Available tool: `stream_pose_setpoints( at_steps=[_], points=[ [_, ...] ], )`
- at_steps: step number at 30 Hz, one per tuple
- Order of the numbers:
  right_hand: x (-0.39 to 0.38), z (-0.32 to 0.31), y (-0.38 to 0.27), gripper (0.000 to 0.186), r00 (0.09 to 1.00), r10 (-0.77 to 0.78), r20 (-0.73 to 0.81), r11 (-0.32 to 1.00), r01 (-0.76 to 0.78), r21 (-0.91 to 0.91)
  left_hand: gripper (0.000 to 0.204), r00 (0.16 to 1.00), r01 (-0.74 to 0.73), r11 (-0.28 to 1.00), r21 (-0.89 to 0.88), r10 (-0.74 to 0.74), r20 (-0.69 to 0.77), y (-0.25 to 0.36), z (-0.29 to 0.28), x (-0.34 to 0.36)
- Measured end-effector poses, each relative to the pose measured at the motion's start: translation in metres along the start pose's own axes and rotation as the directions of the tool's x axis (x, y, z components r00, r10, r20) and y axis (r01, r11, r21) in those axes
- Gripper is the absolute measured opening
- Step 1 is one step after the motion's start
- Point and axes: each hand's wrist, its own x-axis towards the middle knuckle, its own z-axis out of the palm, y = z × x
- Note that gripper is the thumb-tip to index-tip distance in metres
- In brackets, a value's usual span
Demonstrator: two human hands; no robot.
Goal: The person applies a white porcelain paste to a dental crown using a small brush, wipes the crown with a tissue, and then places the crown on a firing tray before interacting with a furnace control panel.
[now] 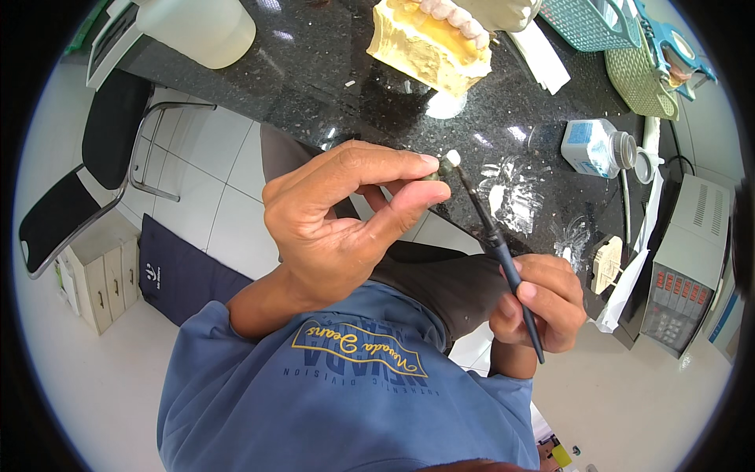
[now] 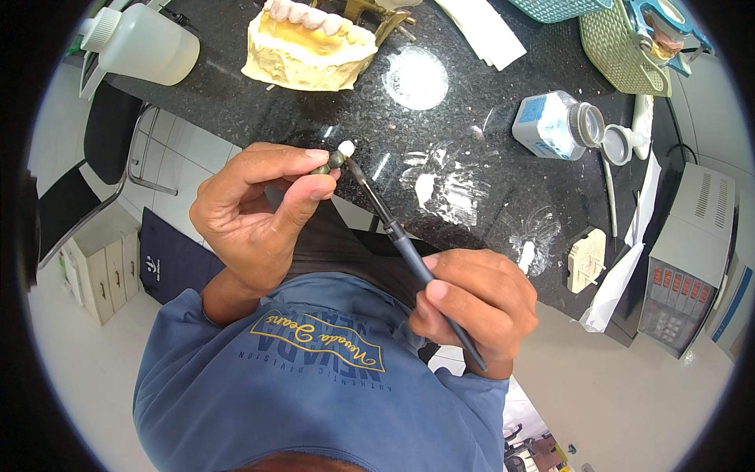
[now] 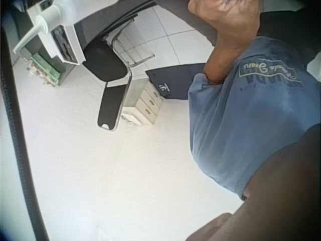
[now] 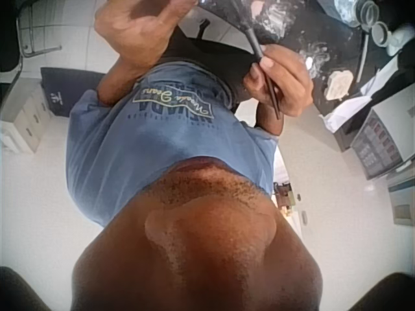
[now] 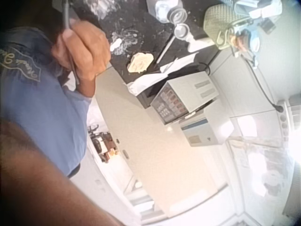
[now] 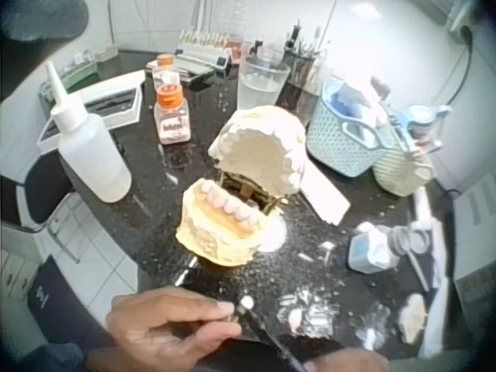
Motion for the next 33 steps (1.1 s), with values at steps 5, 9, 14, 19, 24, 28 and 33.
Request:
stream_pose_setpoints(
  at_steps=[5, 9, 14, 19, 24, 28, 33],
  points=[
    [-0.005, -0.0012, 0.0004, 0.027, 0.997, 0.039, -0.07, 0.997, -0.035, 0.062, 0.019, 1.0, -0.019, 1.0, -0.005, 0.019, 0.002, -0.0027, 0.0005, -0.0006],
    [-0.0039, 0.0, 0.0008, 0.027, 0.998, 0.035, -0.059, 0.997, -0.031, 0.066, 0.019, 1.0, -0.024, 1.0, -0.014, 0.024, -0.001, -0.0025, 0.0009, -0.0003],
    [-0.0016, 0.0003, 0.0002, 0.026, 0.999, 0.032, -0.039, 0.998, -0.03, 0.05, 0.019, 1.0, -0.029, 1.0, -0.009, 0.029, -0.001, -0.0035, 0.0004, -0.0006],
    [-0.0017, 0.0022, 0.0005, 0.026, 0.999, 0.023, -0.045, 0.999, -0.021, 0.048, 0.02, 1.0, -0.027, 1.0, 0.001, 0.027, 0.004, -0.0032, -0.0001, -0.0008],
    [-0.0025, 0.0026, 0.0002, 0.026, 0.999, 0.035, -0.041, 0.999, -0.033, 0.039, 0.02, 0.999, -0.033, 0.999, -0.001, 0.033, -0.001, -0.0032, 0.0, 0.0],
    [-0.003, 0.0018, -0.0005, 0.026, 0.998, 0.043, -0.048, 0.998, -0.041, 0.046, 0.021, 0.999, -0.046, 0.999, -0.003, 0.046, -0.002, -0.004, 0.0001, -0.0002],
    [-0.0027, 0.0004, -0.0009, 0.026, 0.998, 0.051, -0.028, 0.998, -0.05, 0.044, 0.021, 0.999, -0.04, 0.999, 0.002, 0.04, 0.006, -0.0027, -0.0007, -0.0001]
  ],
)
